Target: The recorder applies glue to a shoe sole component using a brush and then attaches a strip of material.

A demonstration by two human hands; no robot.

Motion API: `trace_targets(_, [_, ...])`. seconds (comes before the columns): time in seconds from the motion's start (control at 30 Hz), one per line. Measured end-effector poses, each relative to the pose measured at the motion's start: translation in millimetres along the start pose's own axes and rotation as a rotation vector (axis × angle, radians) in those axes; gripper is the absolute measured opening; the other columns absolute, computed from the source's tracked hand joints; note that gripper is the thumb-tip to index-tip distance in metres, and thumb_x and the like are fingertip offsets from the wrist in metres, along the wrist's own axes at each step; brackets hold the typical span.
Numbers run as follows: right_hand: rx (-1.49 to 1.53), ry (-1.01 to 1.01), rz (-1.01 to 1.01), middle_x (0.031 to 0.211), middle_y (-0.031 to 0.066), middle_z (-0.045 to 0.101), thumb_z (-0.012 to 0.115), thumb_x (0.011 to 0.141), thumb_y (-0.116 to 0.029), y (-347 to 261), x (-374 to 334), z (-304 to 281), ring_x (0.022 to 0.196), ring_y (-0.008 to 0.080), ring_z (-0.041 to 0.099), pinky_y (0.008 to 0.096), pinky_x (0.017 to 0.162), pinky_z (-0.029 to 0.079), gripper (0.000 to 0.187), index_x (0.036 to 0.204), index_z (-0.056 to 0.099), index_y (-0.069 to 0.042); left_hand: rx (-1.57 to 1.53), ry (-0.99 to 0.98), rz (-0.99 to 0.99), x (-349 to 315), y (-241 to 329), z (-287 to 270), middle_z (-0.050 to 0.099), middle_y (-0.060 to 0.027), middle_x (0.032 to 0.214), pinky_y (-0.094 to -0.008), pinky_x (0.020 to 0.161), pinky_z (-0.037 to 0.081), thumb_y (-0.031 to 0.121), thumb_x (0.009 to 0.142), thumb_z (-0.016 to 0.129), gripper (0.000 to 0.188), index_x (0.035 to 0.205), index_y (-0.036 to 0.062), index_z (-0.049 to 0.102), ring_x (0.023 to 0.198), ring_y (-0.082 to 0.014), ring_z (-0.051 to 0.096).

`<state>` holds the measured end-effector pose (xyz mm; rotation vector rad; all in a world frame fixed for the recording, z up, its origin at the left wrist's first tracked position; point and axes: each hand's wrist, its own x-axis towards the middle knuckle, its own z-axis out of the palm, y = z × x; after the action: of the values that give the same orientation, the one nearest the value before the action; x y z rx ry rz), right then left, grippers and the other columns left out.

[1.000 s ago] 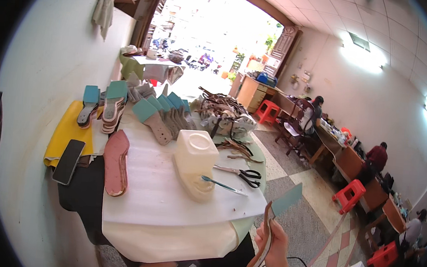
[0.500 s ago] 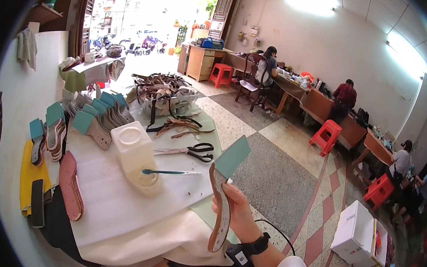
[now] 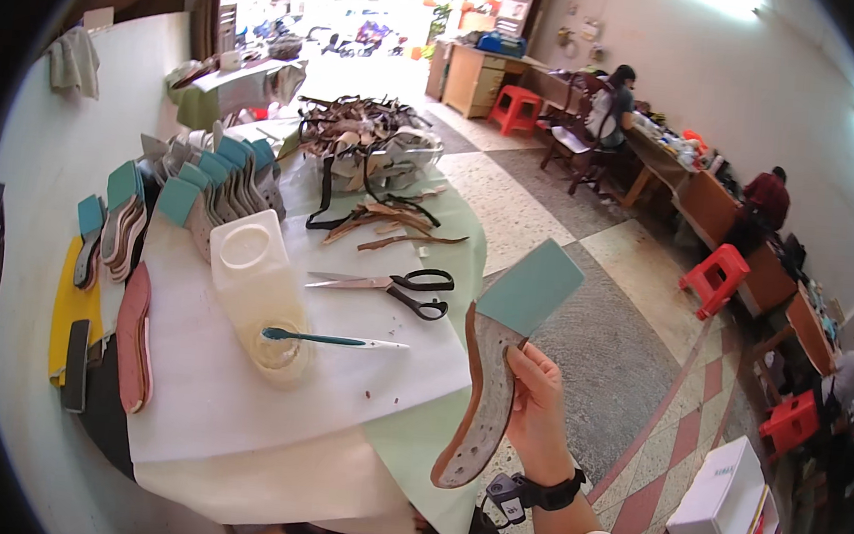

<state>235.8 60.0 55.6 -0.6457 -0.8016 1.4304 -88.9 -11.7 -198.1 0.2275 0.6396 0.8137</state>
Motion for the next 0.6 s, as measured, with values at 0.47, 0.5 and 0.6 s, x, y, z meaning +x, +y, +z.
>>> trace_targets(0.47, [-0.345,-0.225,0.172,0.063,-0.0036,0.052,0.053,0.090,-0.014,35,40,45,0.047,0.0012,0.038,0.0177,0.043,0.033,0.017,0.089,0.060,0.000,0.792,0.545,0.245,-180,50,181,0.067,-0.0161,0.076,-0.0280,0.063,0.051,0.006,0.085,0.052,0.021,0.097,-0.0072,0.063,0.073,-0.0196,0.065])
trace_targets(0.5, [-0.338,-0.243,0.192,0.063,-0.0036,0.052,0.053,0.090,-0.014,38,36,46,0.047,0.0012,0.038,0.0177,0.043,0.033,0.017,0.089,0.060,0.000,0.753,0.475,0.345,-170,57,203,0.067,-0.0161,0.077,-0.0283,0.065,0.051,0.005,0.086,0.050,0.022,0.100,-0.0072,0.062,0.073,-0.0203,0.065])
trace_targets(0.6, [-0.397,-0.283,0.183,0.065,-0.0034,0.052,0.053,0.090,-0.013,47,23,52,0.049,0.0014,0.039,0.0180,0.044,0.034,0.016,0.090,0.061,0.001,0.593,0.260,0.599,-127,65,233,0.066,-0.0144,0.094,-0.0269,0.072,0.052,0.006,0.094,0.045,0.025,0.114,-0.0054,0.056,0.083,-0.0186,0.064])
